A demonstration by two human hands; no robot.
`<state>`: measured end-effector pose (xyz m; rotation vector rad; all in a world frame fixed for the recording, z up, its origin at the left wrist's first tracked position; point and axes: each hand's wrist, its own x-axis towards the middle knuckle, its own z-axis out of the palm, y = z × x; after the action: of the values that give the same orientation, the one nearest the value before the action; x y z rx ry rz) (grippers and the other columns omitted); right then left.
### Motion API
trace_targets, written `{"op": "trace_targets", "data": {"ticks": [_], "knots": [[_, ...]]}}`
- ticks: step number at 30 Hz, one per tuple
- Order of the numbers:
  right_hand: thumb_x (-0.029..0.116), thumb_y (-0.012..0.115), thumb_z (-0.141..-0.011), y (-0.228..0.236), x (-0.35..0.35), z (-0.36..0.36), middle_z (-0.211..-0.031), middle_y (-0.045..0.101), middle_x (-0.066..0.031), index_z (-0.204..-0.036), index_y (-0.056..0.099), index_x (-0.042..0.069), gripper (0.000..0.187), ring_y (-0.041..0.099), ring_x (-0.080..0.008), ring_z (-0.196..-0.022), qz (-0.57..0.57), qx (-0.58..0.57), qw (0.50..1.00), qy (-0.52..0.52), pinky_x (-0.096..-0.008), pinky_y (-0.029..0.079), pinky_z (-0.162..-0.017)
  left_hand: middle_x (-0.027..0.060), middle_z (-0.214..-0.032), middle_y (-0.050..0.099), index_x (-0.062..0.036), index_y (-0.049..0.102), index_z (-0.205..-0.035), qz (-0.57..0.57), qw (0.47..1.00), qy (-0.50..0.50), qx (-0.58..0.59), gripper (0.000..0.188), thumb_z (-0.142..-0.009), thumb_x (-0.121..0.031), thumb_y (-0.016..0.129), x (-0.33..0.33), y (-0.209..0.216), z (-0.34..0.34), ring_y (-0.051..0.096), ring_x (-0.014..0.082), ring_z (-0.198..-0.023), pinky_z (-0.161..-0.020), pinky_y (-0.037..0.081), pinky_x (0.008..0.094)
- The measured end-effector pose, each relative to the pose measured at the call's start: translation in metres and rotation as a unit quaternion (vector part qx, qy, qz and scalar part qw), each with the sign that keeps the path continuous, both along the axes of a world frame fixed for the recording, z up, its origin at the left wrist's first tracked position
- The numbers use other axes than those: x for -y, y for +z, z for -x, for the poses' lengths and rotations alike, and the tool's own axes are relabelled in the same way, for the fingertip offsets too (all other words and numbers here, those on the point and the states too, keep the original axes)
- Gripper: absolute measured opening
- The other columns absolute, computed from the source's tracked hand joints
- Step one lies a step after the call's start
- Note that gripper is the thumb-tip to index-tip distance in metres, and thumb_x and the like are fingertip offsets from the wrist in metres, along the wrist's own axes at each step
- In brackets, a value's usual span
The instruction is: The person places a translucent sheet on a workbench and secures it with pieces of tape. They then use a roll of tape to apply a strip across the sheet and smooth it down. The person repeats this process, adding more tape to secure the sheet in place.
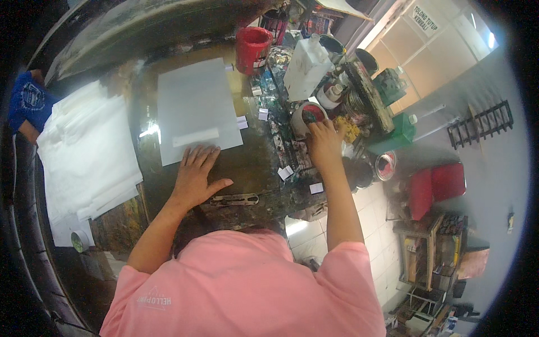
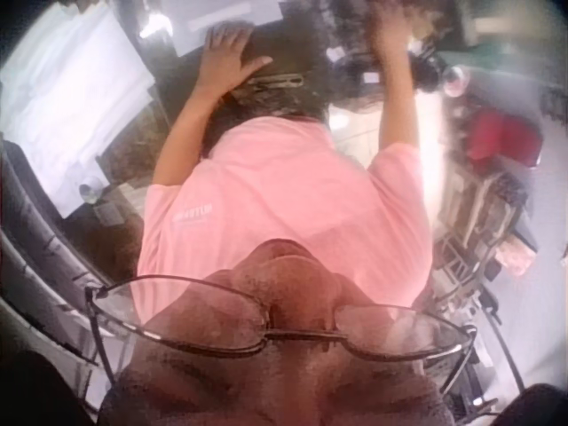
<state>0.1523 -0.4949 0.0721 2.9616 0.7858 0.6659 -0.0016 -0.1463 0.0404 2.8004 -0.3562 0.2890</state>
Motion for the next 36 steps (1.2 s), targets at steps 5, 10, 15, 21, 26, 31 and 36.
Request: {"op": "trace_targets", "data": {"ticks": [5, 10, 15, 21, 26, 31, 36], "knots": [[0.009, 0.077, -0.085, 0.064, -0.024, 0.067, -0.103, 0.069, -0.0047, -0.106, 0.066, 0.009, 0.024, 0.062, -0.0284, -0.109, -0.047, -0.036, 0.998, 0.021, -0.053, 0.034, -0.103, 0.0137, -0.125, 0.068, -0.0039, 0.068, -0.13, 0.213, 0.971, -0.007, 0.108, 0.061, -0.086, -0.042, 0.083, 0.022, 0.052, 0.018, 0.061, 0.0398, -0.125, -0.106, 0.049, 0.0492], [0.008, 0.074, -0.084, 0.086, -0.061, 0.136, -0.101, 0.068, -0.0034, -0.108, 0.066, 0.011, 0.025, 0.064, -0.0253, -0.107, -0.084, -0.088, 0.987, 0.104, -0.0542, 0.034, -0.102, 0.0174, -0.14, 0.062, -0.0024, 0.062, -0.141, 0.28, 0.942, -0.086, 0.163, 0.067, -0.085, -0.029, 0.086, 0.039, 0.093, 0.019, 0.057, 0.0367, -0.133, -0.112, 0.048, 0.0452], [0.008, 0.078, -0.08, 0.073, -0.099, 0.182, -0.1, 0.066, -0.0054, -0.107, 0.066, 0.009, 0.03, 0.062, -0.0263, -0.104, -0.143, -0.165, 0.959, 0.183, -0.0502, 0.034, -0.097, 0.0175, -0.139, 0.063, -0.0027, 0.065, -0.139, 0.296, 0.949, -0.072, 0.082, 0.058, -0.088, -0.023, 0.083, 0.027, 0.064, 0.056, 0.063, 0.0357, -0.124, -0.106, 0.052, 0.044], [0.011, 0.077, -0.087, 0.053, -0.136, 0.197, -0.102, 0.067, -0.0044, -0.106, 0.065, 0.008, 0.023, 0.061, -0.0242, -0.103, -0.17, -0.239, 0.921, 0.255, -0.0523, 0.033, -0.097, 0.0133, -0.107, 0.073, -0.0029, 0.078, -0.107, 0.328, 0.937, 0.046, 0.114, 0.028, -0.082, -0.01, 0.087, 0.003, 0.045, 0.111, 0.069, 0.0305, -0.096, -0.083, 0.056, 0.0389], [0.011, 0.076, -0.087, 0.061, -0.158, 0.186, -0.101, 0.067, -0.0074, -0.109, 0.064, 0.007, 0.026, 0.062, -0.0264, -0.102, -0.129, -0.293, 0.897, 0.303, -0.0535, 0.034, -0.098, 0.0119, -0.098, 0.072, -0.0034, 0.076, -0.097, 0.302, 0.939, 0.094, 0.138, 0.018, -0.082, -0.008, 0.086, -0.014, 0.042, 0.125, 0.067, 0.0291, -0.087, -0.075, 0.053, 0.0385], [0.022, 0.071, -0.094, 0.068, -0.173, 0.153, -0.091, 0.068, -0.014, -0.105, 0.062, 0.005, 0.022, 0.066, -0.0342, -0.092, -0.076, -0.379, 0.857, 0.34, -0.0559, 0.037, -0.104, 0.0123, -0.092, 0.07, -0.0028, 0.074, -0.095, 0.325, 0.937, 0.102, 0.075, 0.011, -0.088, -0.008, 0.08, -0.033, 0.06, 0.111, 0.067, 0.0279, -0.083, -0.075, 0.053, 0.0372], [0.032, 0.076, -0.093, 0.09, -0.179, 0.098, -0.077, 0.062, -0.0122, -0.097, 0.06, 0.005, 0.031, 0.06, -0.0359, -0.075, -0.08, -0.494, 0.8, 0.33, -0.0514, 0.039, -0.095, 0.0058, -0.09, 0.072, -0.0006, 0.074, -0.097, 0.544, 0.809, 0.191, -0.113, 0.013, -0.096, -0.013, 0.076, -0.043, 0.067, 0.093, 0.065, 0.0144, -0.082, -0.076, 0.052, 0.0313]]}}
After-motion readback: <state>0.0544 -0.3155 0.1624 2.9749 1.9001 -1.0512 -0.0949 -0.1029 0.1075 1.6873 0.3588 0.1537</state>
